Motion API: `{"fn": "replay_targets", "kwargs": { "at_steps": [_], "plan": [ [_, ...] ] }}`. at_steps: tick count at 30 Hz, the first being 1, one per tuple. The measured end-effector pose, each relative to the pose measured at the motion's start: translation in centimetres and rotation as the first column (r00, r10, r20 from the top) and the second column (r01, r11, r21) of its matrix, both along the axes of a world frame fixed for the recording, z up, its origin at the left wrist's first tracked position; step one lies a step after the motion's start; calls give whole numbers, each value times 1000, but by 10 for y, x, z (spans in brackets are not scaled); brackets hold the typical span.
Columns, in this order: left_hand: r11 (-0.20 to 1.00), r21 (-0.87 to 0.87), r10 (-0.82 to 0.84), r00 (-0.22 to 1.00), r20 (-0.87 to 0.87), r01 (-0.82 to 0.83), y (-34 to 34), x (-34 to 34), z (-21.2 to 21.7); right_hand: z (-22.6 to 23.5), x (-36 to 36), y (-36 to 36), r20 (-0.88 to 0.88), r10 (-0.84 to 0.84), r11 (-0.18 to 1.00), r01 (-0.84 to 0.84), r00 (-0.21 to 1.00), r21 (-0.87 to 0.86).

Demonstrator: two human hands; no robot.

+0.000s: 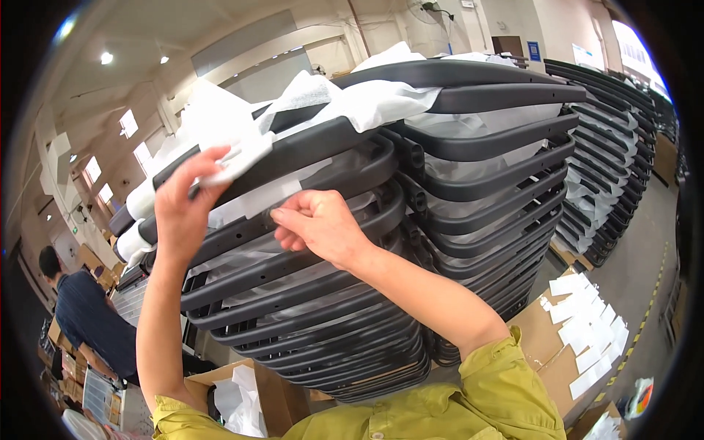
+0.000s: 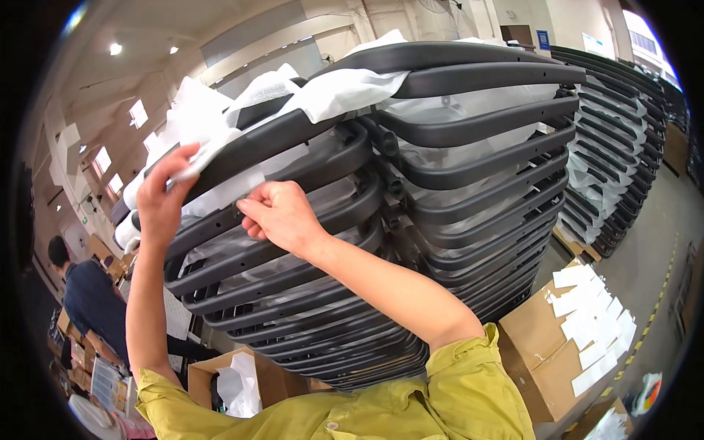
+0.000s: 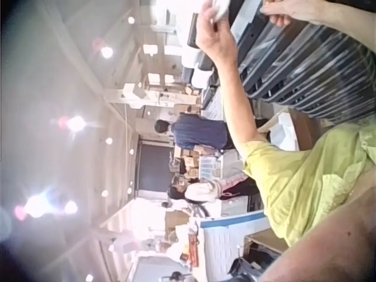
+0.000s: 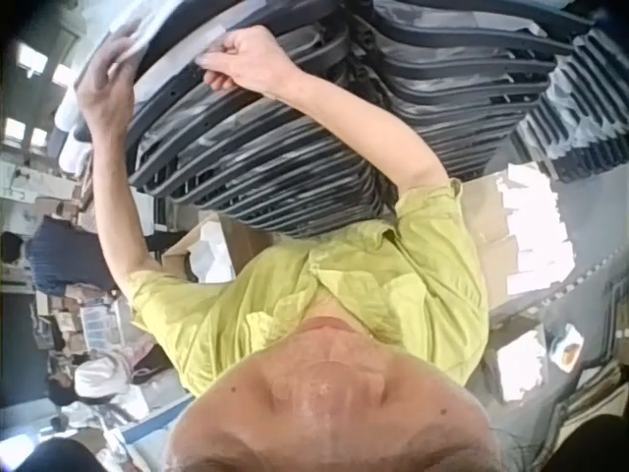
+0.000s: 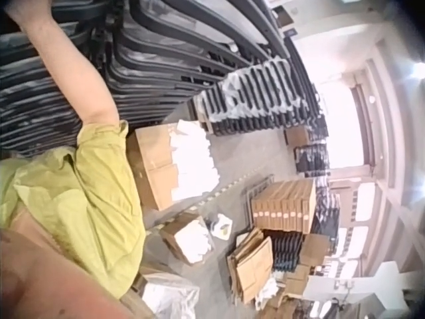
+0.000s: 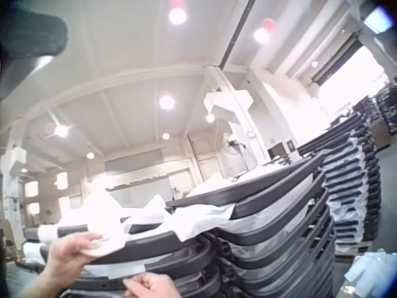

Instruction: Wrapping protective foam padding around the metal frames of office chairs on a factory floor.

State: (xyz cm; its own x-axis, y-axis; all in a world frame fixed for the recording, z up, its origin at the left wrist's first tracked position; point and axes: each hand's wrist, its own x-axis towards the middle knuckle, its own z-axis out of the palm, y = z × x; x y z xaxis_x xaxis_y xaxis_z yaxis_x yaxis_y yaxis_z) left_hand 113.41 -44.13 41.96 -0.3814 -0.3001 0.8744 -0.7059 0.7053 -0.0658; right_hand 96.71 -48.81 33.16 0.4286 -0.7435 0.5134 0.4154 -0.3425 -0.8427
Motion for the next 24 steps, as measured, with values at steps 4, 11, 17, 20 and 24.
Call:
{"fn": "replay_targets", "kwargs": {
  "at_steps": [4,11,17,20,24],
  "plan": [
    [937,-338,228,888,398,-89,3,7,-10,4,7,-1,33,14,1000,-15,999,16],
    [936,-346,159,955,249,-66,-17,-5,-5,0,9,-1,43,34,999,-35,999,30],
    [981,-102,182,968,173,-166,-14,-11,3,-4,8,-8,28,36,998,-38,999,53],
    [961,44,249,921,299,-274,-9,-11,9,-4,8,-9,56,48,997,-51,997,56],
    [952,66,264,908,326,-300,-12,-8,9,11,9,6,115,34,995,-44,993,90]
  ]
}}
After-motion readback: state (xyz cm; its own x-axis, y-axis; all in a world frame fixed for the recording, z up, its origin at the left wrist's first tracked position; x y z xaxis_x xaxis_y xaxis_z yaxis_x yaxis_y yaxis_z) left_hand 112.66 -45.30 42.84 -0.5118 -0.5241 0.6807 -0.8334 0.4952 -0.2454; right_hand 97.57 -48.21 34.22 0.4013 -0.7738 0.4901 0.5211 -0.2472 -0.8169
